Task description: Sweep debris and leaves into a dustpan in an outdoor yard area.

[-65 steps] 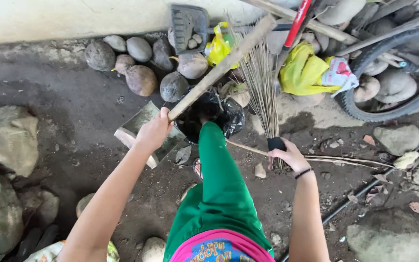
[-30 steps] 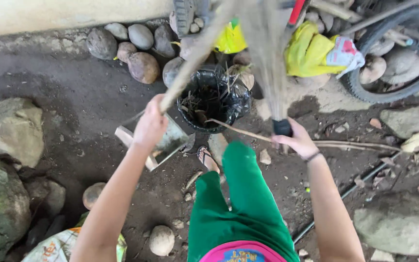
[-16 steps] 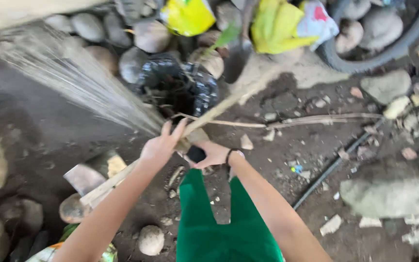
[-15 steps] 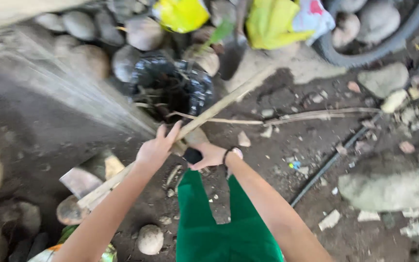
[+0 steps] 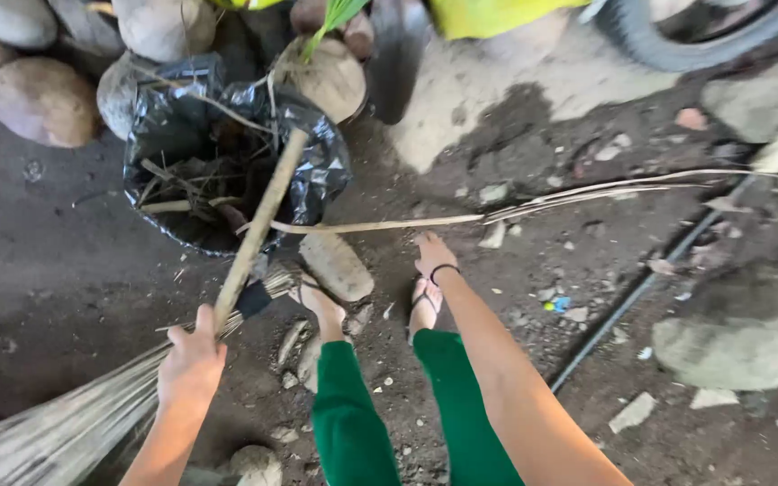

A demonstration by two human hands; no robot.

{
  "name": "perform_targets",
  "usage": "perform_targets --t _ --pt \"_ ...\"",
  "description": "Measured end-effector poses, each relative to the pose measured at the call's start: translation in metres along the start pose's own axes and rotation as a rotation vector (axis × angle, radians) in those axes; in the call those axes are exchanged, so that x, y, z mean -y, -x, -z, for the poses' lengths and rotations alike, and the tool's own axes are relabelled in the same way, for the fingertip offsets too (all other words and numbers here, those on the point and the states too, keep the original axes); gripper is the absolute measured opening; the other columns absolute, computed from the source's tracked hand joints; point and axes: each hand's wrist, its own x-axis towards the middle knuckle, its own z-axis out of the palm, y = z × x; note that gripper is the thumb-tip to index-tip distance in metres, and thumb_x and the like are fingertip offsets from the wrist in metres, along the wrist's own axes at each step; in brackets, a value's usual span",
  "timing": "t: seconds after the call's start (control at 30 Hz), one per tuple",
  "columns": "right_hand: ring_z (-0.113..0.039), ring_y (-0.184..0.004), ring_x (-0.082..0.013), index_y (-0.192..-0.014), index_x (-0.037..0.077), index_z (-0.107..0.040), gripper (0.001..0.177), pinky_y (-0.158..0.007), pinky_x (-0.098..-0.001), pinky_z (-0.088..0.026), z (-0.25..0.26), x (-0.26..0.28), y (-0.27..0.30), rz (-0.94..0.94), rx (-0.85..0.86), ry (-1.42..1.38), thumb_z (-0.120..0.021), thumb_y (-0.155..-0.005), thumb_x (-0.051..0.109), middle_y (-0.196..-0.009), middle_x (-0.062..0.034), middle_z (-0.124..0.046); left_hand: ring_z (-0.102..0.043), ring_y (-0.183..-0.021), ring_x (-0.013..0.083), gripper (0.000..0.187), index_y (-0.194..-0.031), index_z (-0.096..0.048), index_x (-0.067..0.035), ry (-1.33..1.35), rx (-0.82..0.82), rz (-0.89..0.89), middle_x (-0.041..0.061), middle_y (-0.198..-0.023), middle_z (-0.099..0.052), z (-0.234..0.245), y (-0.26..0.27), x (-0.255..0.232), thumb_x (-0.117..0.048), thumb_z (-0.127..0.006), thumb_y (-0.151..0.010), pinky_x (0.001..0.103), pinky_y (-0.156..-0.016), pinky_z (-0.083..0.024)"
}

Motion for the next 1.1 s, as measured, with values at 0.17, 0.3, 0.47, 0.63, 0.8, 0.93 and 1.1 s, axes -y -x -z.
perform_targets --t 0.17,0.3,0.47,0.63,0.8,0.93,1.1 --pt "-0.052 -0.127 -0.0426 -0.158 0.013 -0.032 0.100 -0.102 -0.0470 -0.048 -0.052 0.045 -0.080 0.221 -0.078 -0.151 -0.080 -0.070 0.012 -0.159 -0.0223 -0.030 -0.072 -0.076 0.0430 0.080 -0.153 -0.028 -0.021 0.017 -0.015 0.101 0.028 -0.111 -0.056 -0.039 -0.003 0.029 -0.033 -0.073 -0.088 0.048 -0.067 -0.061" --pt "-0.053 -0.127 -0.0450 -0.132 0.001 -0.050 0.083 -0.100 -0.0469 -0.046 -0.115 0.051 -0.132 0.364 -0.043 0.003 -0.090 -0.064 0.029 -0.140 -0.0281 -0.051 -0.071 -0.081 0.0477 0.083 -0.154 -0.028 -0.021 0.112 0.030 0.222 0.030 -0.110 -0.056 -0.046 0.004 0.038 -0.032 -0.075 -0.086 0.051 -0.069 -0.060" --pt "-0.067 -0.102 -0.0393 -0.104 0.004 -0.069 0.037 -0.092 -0.0474 -0.055 -0.064 0.047 -0.090 0.327 -0.013 0.082 -0.071 -0.093 0.040 -0.102 -0.0192 -0.071 -0.070 -0.083 0.0494 0.079 -0.152 -0.030 -0.022 0.180 -0.003 0.255 0.030 -0.112 -0.056 -0.051 0.024 0.056 -0.030 -0.074 -0.088 0.053 -0.071 -0.059" --pt "-0.066 -0.078 -0.0319 -0.103 0.002 -0.065 0.038 -0.075 -0.0431 -0.055 0.120 0.087 -0.010 0.329 -0.186 -0.131 -0.065 -0.100 0.039 -0.086 -0.0185 -0.067 -0.071 -0.082 0.0489 0.082 -0.152 -0.028 -0.022 0.263 -0.007 0.291 0.030 -0.113 -0.056 -0.030 0.034 0.071 -0.028 -0.075 -0.085 0.053 -0.071 -0.060" --pt "-0.065 -0.064 -0.0137 -0.101 0.004 -0.067 0.027 -0.059 -0.0262 -0.054 0.299 0.171 0.083 0.348 -0.012 -0.301 -0.060 -0.104 0.029 -0.078 -0.0054 -0.067 -0.072 -0.077 0.0446 0.077 -0.150 -0.029 -0.019 0.289 -0.114 0.259 0.030 -0.110 -0.058 0.008 0.051 0.080 -0.034 -0.072 -0.089 0.047 -0.064 -0.062" --pt "-0.063 -0.061 -0.0138 -0.100 0.005 -0.066 0.021 -0.056 -0.0251 -0.050 0.361 0.231 0.116 0.438 0.109 -0.404 -0.065 -0.101 0.026 -0.077 -0.0031 -0.065 -0.075 -0.071 0.0385 0.076 -0.154 -0.025 -0.014 0.223 -0.071 0.257 0.030 -0.108 -0.058 0.042 0.051 0.087 -0.036 -0.067 -0.095 0.038 -0.058 -0.064" --pt "-0.062 -0.069 -0.0089 -0.101 0.013 -0.061 0.015 -0.057 -0.0258 -0.056 0.429 0.340 0.156 0.680 0.104 -1.123 -0.068 -0.102 0.026 -0.083 0.0005 -0.063 -0.074 -0.071 0.0388 0.075 -0.153 -0.026 -0.014 0.285 -0.159 0.209 0.030 -0.108 -0.058 0.074 0.060 0.094 -0.032 -0.068 -0.094 0.038 -0.055 -0.063"
